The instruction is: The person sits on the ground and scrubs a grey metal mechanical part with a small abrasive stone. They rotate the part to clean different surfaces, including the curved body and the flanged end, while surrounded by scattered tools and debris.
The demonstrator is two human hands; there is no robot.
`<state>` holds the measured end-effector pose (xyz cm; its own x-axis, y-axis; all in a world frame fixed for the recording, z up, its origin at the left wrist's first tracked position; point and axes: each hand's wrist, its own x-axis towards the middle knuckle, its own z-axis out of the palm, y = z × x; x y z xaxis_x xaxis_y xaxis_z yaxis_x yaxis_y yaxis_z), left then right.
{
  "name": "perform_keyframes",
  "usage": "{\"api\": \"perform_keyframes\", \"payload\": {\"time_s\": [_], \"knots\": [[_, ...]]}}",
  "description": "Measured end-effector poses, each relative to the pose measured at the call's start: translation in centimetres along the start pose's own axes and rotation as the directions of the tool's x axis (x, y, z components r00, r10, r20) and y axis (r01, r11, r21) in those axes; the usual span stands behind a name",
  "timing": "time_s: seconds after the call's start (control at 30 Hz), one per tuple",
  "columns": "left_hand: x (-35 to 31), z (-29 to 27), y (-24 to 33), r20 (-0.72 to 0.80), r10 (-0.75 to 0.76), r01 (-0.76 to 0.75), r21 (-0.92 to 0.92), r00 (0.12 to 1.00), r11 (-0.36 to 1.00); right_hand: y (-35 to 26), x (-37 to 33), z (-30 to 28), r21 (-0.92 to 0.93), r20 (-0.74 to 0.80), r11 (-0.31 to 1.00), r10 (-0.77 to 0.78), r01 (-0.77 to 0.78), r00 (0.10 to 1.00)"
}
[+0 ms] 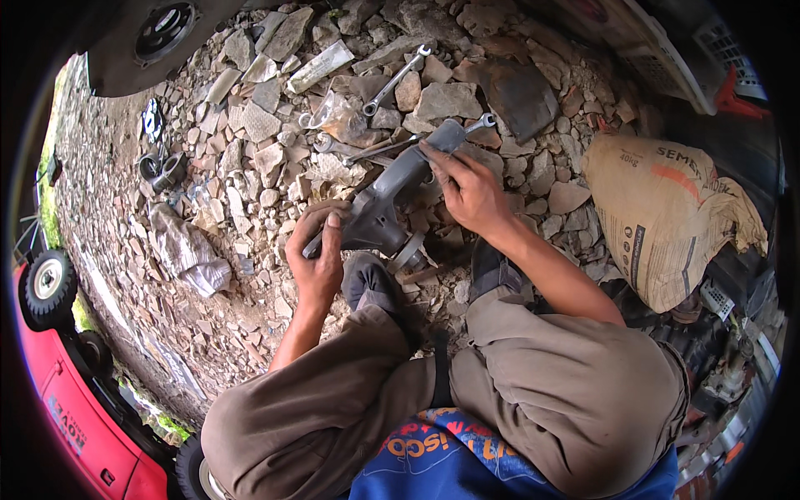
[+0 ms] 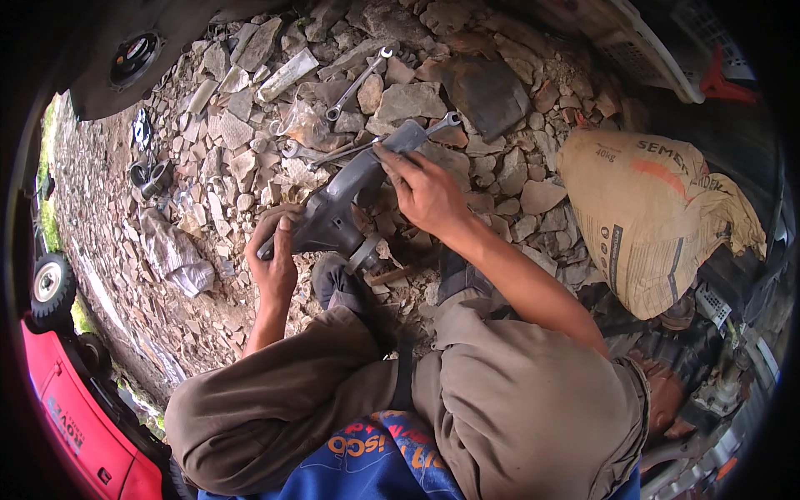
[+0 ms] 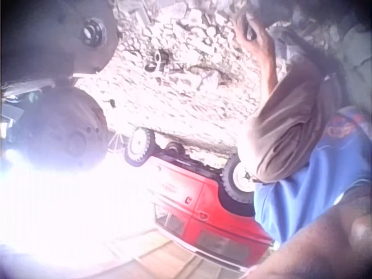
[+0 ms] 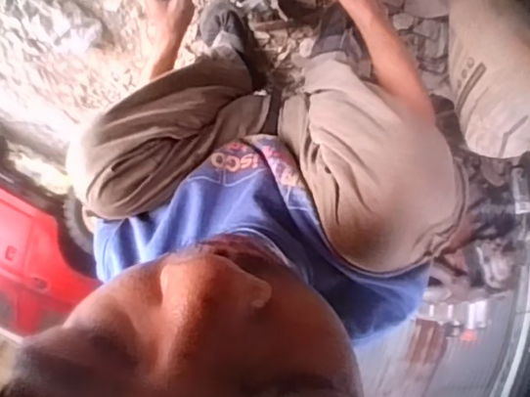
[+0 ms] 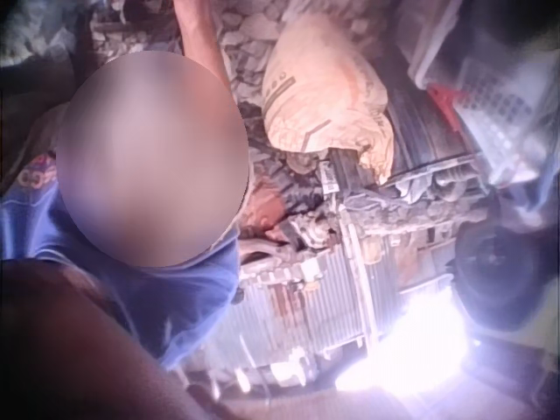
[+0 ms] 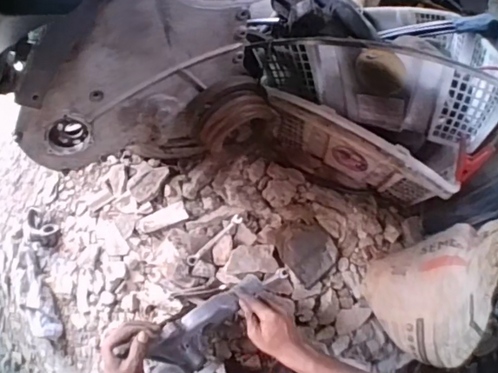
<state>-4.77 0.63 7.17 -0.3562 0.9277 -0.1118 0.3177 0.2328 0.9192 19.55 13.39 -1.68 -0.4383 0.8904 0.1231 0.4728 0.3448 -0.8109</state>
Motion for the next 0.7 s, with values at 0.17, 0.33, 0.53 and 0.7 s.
{"api": "perform_keyframes", "payload": {"time_s": [0.17,0.33,0.53,0.7], "knots": [[0.1,0.5,0.9,-0.023,0.015,-0.015,0.008,1.0,1.0,2.4,0.5,0.0,0.048,-0.031,0.995,0.091,-0.089,0.995],[0.4,0.3,0.7,-0.011,-0.001,0.001,-0.007,1.0,1.0,2.8,0.7,-0.1,0.149,-0.112,0.987,0.079,-0.062,0.99],[0.2,0.1,0.5,-0.023,-0.036,0.035,-0.033,0.999,0.999,2.5,-0.1,0.5,0.087,-0.125,0.996,0.038,-0.027,0.991],[0.6,0.0,-0.2,-0.038,-0.039,0.038,-0.029,0.999,0.999,1.7,-0.1,0.8,0.071,-0.096,0.995,0.077,-0.071,0.992]]}}
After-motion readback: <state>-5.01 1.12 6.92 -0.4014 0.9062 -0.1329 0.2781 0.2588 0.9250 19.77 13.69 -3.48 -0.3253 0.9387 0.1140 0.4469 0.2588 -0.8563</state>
